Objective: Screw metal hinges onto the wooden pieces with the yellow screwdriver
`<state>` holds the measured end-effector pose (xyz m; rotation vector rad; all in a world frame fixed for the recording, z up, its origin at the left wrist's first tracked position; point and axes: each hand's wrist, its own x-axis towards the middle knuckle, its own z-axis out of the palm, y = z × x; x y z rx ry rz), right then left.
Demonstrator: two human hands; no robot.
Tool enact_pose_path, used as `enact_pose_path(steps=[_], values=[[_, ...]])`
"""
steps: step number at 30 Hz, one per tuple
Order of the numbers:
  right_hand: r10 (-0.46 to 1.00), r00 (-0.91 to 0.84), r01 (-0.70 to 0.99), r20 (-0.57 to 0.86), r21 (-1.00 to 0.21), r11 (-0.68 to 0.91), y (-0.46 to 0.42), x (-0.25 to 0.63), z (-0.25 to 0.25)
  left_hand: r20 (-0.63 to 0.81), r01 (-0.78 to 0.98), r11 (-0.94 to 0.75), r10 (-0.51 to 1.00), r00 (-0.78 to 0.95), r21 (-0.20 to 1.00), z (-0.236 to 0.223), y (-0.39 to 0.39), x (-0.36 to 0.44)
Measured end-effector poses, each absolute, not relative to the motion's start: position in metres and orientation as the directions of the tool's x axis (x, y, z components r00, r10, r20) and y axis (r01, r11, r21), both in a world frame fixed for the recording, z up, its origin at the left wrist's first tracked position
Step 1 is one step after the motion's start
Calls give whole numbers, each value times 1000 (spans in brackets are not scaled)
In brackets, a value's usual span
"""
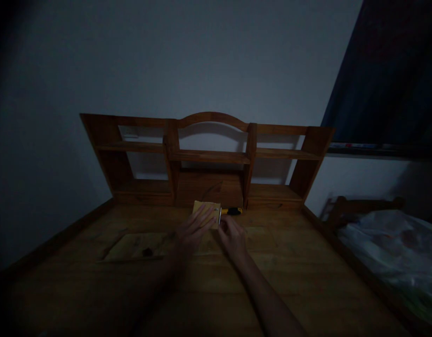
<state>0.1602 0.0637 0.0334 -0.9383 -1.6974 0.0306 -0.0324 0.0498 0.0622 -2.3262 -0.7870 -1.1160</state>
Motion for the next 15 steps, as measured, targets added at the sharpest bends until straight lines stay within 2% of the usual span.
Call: enact_pose_path(steps=[15], values=[[586, -53, 579, 809, -453, 678, 65, 161, 31, 799, 668, -726, 302, 520, -160, 63, 47, -32]])
